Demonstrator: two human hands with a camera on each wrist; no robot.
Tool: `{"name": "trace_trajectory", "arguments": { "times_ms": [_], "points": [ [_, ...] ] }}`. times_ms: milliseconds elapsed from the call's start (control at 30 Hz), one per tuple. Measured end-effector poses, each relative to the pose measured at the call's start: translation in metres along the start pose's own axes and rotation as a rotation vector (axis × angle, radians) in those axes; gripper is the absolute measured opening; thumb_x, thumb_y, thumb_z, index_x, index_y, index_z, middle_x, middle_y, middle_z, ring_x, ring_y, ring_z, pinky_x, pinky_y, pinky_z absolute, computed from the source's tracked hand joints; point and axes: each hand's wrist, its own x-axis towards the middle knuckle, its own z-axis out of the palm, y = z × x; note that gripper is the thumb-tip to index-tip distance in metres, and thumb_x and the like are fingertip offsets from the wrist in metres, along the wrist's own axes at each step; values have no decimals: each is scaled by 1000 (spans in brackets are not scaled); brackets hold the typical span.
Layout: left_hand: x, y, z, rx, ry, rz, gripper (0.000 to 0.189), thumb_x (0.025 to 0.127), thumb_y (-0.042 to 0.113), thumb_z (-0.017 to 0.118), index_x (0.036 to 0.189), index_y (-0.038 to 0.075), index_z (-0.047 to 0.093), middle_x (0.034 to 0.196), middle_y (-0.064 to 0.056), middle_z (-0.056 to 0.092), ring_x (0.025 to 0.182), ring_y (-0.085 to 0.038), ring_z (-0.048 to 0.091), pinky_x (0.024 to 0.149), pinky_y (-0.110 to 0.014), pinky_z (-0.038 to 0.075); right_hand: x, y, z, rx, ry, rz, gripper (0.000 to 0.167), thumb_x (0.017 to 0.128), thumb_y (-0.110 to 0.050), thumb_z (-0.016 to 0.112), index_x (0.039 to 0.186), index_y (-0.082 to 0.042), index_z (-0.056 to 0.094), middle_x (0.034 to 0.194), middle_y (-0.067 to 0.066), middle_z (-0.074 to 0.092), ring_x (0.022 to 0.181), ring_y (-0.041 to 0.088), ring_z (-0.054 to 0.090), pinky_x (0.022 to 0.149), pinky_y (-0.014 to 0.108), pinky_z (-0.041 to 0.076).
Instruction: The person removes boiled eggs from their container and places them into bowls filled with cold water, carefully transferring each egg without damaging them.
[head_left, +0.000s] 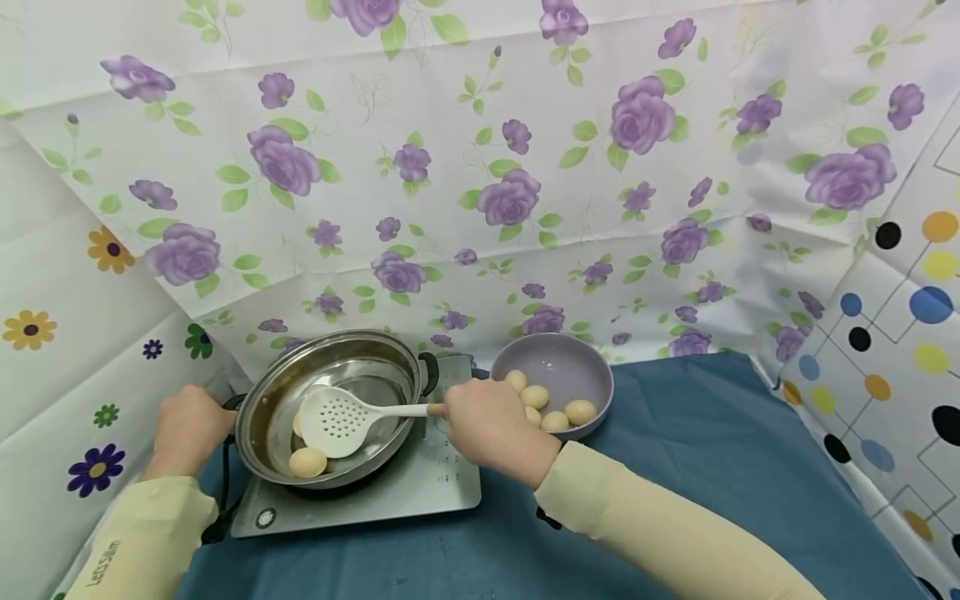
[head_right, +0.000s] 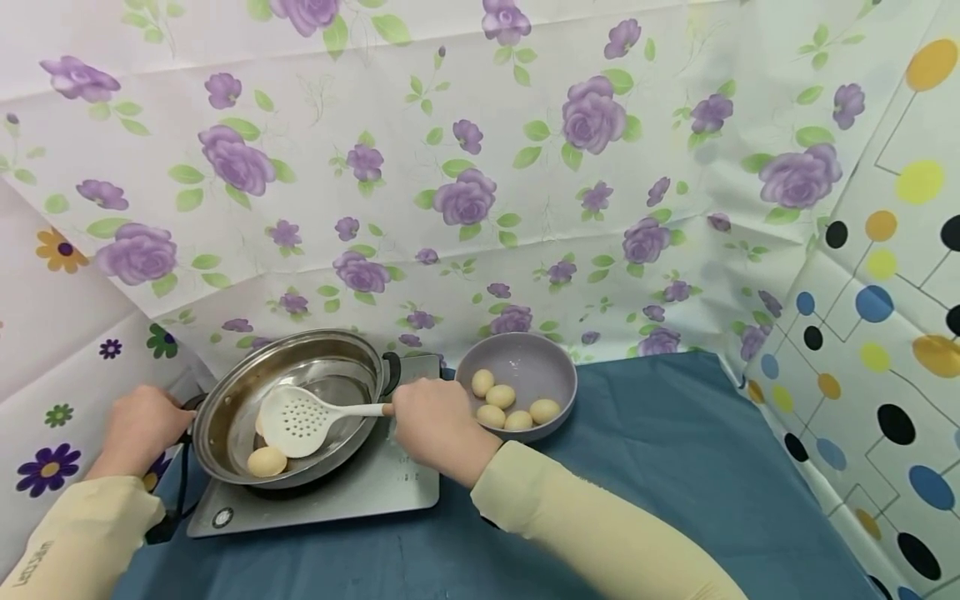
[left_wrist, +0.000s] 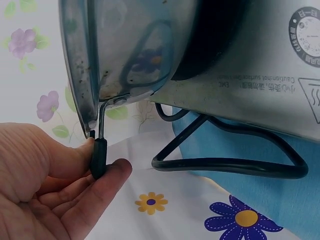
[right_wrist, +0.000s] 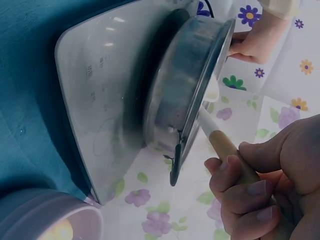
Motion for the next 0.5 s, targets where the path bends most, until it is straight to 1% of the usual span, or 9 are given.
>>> {"name": "trace_trajectory", "arguments": {
  "times_ms": [233,400,500],
  "points": [
    [0,0,-2,5,-11,-15,39,78,29,66,52,6,50,49,-7,51,49,-23,48,43,-32,37,0,-3,-2,16,-11,-7,28,94,-36,52,75,-19,65,53,-2,46,41,14,39,34,27,27],
    [-1,1,-1,4,-1,-12,41,79,27,66,48,10,44,45,-3,46,47,-21,46,43,-31,36,0,-3,-3,20,-32,-24,25,93,-34,53,77,-20,65,55,-2,47,42,15,40,35,28,28],
    [-1,1,-2,6,6,-7,42,79,28,66,48,10,43,45,-3,46,47,-21,46,43,-32,36,0,-3,-3,19,-37,-36,25,93,-34,53,77,-19,65,56,-2,46,43,15,40,35,27,28]
  ]
}}
